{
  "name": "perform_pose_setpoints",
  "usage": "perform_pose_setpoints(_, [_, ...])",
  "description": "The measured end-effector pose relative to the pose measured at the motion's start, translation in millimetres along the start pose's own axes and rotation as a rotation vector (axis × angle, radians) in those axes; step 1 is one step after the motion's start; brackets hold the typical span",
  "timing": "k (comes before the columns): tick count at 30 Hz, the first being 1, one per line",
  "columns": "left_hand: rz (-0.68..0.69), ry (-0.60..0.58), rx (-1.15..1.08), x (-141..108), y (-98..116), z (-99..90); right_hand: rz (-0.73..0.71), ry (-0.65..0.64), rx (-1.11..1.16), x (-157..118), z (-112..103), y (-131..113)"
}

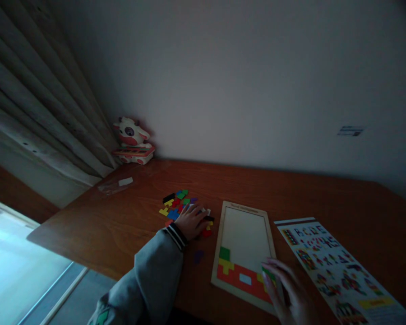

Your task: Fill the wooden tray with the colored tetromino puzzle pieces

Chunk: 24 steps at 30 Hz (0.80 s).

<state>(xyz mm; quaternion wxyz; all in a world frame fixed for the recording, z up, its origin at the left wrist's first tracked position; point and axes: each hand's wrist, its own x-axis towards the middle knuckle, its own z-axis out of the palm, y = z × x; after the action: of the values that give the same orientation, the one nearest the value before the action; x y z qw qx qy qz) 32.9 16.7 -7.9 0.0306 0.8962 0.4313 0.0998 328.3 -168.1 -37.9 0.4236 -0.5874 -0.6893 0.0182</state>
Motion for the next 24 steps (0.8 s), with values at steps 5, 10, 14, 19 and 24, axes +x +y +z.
perform_pose_setpoints(5, [-0.326,0.148,0.009,1.9,-50.5,-8.7,-0.013,0.008,-0.023,2.1,-2.1,-1.0])
perform_pose_setpoints(10, [-0.488,0.178,0.023,12.4,-88.1,-5.7,0.021,-0.002,-0.017,1.5,-2.4,0.1])
perform_pose_setpoints(14, [-0.489,0.179,0.007,13.0,-92.3,-1.5,0.032,0.012,-0.031,1.6,-2.3,0.0])
perform_pose_setpoints(19, [-0.431,0.190,-0.030,12.3,-90.6,-1.5,0.046,0.011,-0.056,4.6,-3.4,-3.8])
perform_pose_setpoints(24, [-0.347,0.208,-0.080,8.9,-87.9,0.9,0.064,0.006,-0.064,3.9,-3.8,-3.8])
